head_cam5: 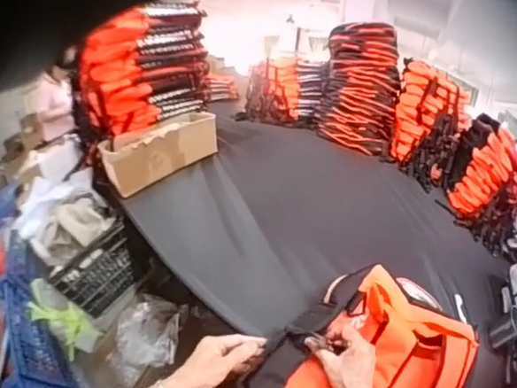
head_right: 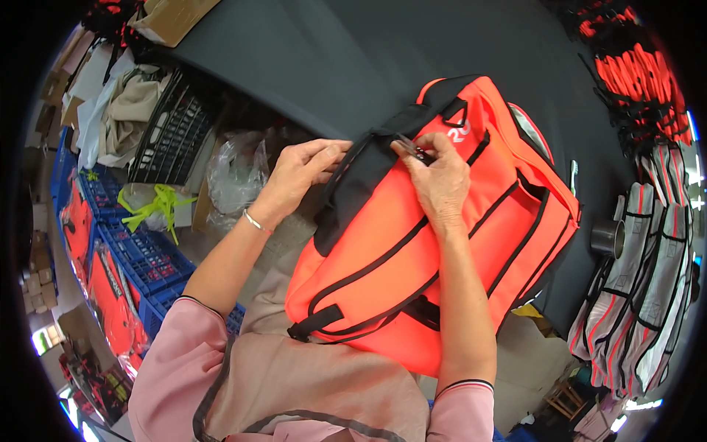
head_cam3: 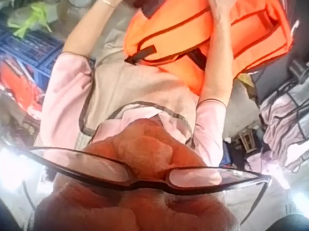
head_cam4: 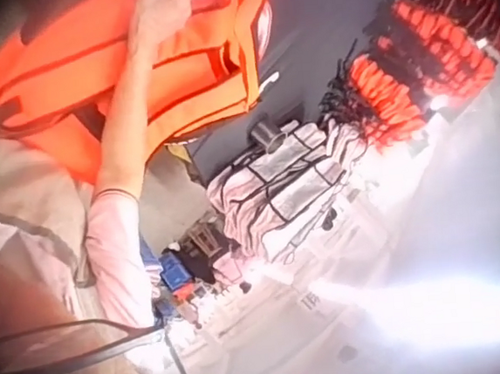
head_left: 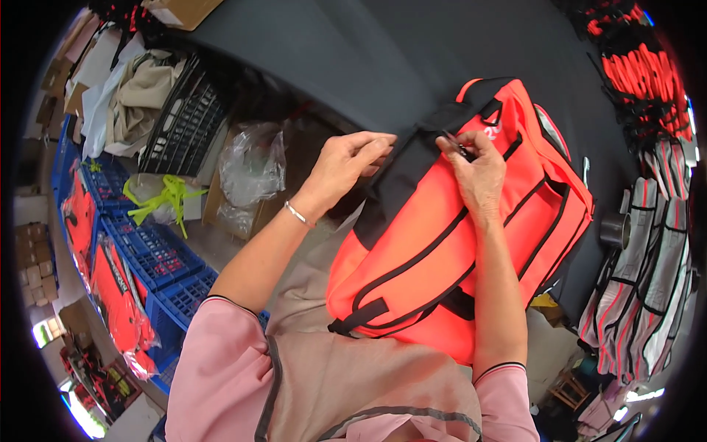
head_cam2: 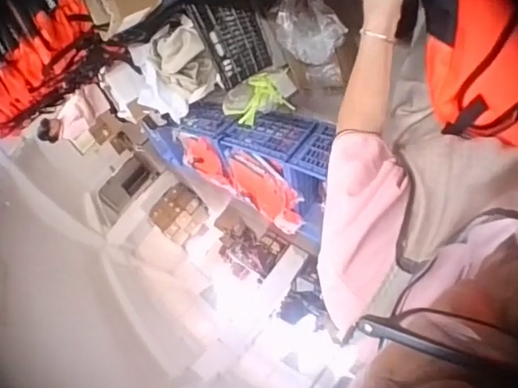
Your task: Trimming threads and inspecting straps on backpacks and padded gear bags.
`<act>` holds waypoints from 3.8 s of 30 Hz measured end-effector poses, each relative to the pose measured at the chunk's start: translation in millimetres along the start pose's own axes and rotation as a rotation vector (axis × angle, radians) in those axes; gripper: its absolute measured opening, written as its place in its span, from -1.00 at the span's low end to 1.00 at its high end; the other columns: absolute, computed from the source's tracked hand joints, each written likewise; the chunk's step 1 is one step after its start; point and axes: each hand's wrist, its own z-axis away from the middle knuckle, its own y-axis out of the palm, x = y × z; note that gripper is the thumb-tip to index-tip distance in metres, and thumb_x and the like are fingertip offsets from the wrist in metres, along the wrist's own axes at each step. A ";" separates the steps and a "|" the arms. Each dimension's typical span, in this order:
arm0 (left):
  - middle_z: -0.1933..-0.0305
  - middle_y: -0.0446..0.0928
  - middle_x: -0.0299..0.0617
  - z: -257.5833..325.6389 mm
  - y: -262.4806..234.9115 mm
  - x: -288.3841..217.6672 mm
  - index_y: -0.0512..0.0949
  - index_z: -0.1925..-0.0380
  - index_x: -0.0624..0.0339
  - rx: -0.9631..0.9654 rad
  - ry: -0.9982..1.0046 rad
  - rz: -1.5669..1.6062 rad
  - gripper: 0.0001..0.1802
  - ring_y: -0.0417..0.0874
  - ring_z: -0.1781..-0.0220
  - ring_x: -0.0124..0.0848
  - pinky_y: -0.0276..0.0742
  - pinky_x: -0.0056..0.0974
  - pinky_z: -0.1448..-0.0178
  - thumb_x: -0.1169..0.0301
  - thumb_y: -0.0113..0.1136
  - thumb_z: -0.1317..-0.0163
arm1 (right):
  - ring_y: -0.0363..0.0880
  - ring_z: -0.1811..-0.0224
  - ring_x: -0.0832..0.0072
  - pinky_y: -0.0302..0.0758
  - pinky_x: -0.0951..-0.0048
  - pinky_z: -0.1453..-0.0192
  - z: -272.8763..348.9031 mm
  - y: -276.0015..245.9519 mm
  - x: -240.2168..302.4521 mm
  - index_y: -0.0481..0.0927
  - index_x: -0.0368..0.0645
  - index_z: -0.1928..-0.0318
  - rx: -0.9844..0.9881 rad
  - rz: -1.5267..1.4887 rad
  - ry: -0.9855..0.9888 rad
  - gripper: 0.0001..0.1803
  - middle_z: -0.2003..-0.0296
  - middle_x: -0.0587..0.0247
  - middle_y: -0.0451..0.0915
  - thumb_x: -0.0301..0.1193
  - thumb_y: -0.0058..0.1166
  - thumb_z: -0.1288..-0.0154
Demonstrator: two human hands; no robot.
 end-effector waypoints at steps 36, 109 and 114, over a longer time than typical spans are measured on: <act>-0.09 0.60 -0.12 110.7 -28.3 54.8 0.51 -0.16 0.25 -0.039 -0.045 -0.291 -0.25 0.66 0.07 -0.38 0.61 -0.26 -0.04 0.27 0.59 0.06 | 0.70 0.39 0.26 0.59 0.26 0.30 79.6 -48.8 60.8 0.56 -0.21 0.15 0.347 0.119 -0.087 -0.64 0.40 0.09 0.67 -0.16 0.27 -0.33; 0.05 0.70 -0.02 -86.2 92.6 -150.5 0.64 -0.07 0.13 0.464 0.543 -1.378 -0.64 0.70 -0.01 -0.12 0.57 -0.18 -0.18 0.33 0.22 -0.29 | 0.48 0.49 0.67 0.43 0.55 0.40 -1.5 -236.3 -13.0 0.34 -0.23 -0.39 0.389 -0.161 0.119 -0.32 0.47 0.33 0.55 -0.43 0.18 -0.25; -0.32 0.47 0.14 -94.7 -27.9 -79.4 0.41 -0.29 0.39 -0.237 0.569 -0.901 -0.34 0.54 -0.31 -0.17 0.48 -0.20 -0.28 0.17 0.28 -0.32 | 0.70 0.16 0.20 0.57 0.26 0.09 44.0 -227.3 -72.5 0.50 -0.38 -0.21 -0.080 0.055 0.386 -0.40 0.20 0.01 0.69 -0.12 0.13 -0.38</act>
